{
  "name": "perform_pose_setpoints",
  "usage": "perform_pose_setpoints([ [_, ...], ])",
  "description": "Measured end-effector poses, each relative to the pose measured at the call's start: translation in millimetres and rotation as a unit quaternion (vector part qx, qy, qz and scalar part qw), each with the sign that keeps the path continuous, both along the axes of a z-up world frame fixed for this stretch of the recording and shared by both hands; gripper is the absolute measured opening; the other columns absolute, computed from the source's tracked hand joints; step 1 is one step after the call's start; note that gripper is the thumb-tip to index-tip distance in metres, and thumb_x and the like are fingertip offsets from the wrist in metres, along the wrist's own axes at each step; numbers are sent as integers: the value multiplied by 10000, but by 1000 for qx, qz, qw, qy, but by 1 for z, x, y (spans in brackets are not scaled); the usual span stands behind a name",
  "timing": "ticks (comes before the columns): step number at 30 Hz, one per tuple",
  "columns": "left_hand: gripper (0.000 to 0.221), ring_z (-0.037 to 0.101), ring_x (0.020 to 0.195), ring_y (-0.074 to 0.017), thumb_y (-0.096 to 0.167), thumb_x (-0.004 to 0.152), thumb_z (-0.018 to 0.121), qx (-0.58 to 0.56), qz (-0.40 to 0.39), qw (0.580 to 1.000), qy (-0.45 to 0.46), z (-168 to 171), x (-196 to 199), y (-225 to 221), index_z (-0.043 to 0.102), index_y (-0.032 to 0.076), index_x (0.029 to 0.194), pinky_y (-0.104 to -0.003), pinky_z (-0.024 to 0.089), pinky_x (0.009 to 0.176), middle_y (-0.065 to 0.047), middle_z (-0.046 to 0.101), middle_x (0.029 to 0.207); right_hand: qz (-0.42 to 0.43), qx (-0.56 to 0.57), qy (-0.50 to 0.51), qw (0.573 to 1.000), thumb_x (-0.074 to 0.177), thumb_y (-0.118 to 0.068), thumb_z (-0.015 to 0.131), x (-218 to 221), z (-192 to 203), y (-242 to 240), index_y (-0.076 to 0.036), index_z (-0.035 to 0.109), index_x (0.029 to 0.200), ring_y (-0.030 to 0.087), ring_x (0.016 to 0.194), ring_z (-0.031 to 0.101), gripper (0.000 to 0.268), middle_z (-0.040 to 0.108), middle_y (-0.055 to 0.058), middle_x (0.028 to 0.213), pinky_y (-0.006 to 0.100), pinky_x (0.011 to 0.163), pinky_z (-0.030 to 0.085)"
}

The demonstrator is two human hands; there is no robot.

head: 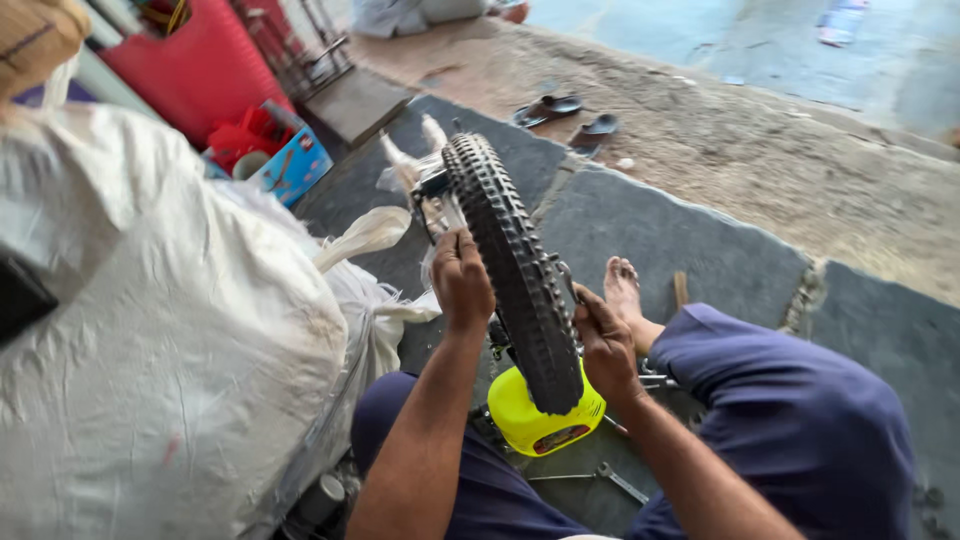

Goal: The person repairs a small bicycle by spinning the front wheel and using a wrench to tighten nuts on the axle and brake assembly.

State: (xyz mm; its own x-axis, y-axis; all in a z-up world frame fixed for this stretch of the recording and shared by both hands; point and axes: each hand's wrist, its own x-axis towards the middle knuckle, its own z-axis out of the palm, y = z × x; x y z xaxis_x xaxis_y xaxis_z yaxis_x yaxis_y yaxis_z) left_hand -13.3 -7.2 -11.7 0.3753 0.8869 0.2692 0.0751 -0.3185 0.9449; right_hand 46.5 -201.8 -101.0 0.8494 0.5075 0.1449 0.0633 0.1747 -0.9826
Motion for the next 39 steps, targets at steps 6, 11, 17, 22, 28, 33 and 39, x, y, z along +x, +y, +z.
perform_pose_setpoints([
  [6,377,591,733,-159,312,1069,494,12,-35,997,-72,-5,13,6,658,11,914,-340,471,685,-70,648,801,10,23,-113,993,1049,-79,579,35,-12,16,-65,618,1416,65,803,506,369,579,-36,921,205,727,465],
  [11,393,613,680,-113,414,998,567,-47,-98,985,-130,2,13,-1,674,45,913,-294,504,624,-19,659,771,2,-13,-223,975,1050,-70,582,34,-3,12,-52,629,1401,80,820,511,355,571,-10,920,228,721,450],
  [17,386,627,628,-114,434,958,583,-70,-93,986,-120,18,12,-10,680,65,895,-296,512,575,12,657,720,17,-6,-224,974,1043,-92,593,45,4,23,-89,652,1377,103,847,559,340,622,16,984,251,721,480],
  [22,386,592,703,-114,383,1020,549,-69,-75,985,-138,7,11,-6,672,48,871,-309,489,640,-7,601,814,18,17,-216,976,1051,-94,592,51,1,37,-88,655,1353,135,1033,633,308,660,66,1180,263,845,540],
  [28,307,561,745,-127,250,1043,516,-14,-66,990,-122,-1,10,-3,636,28,869,-310,461,684,-37,594,825,23,32,-241,970,1075,-103,578,53,16,43,-93,677,1343,168,1143,659,286,666,86,1276,286,937,560],
  [33,291,564,707,-134,235,1031,548,-62,-81,985,-142,2,11,-4,631,20,852,-320,460,643,-45,599,808,18,-79,-246,966,1077,-291,514,57,14,40,-62,644,1265,219,989,667,324,684,104,1117,350,851,542],
  [39,286,572,697,-134,240,1022,555,-41,-61,988,-134,1,11,-3,654,24,864,-315,465,640,-52,625,780,38,-183,-308,933,1058,-584,333,82,-7,46,-39,588,1016,334,869,628,604,603,159,904,450,793,480],
])
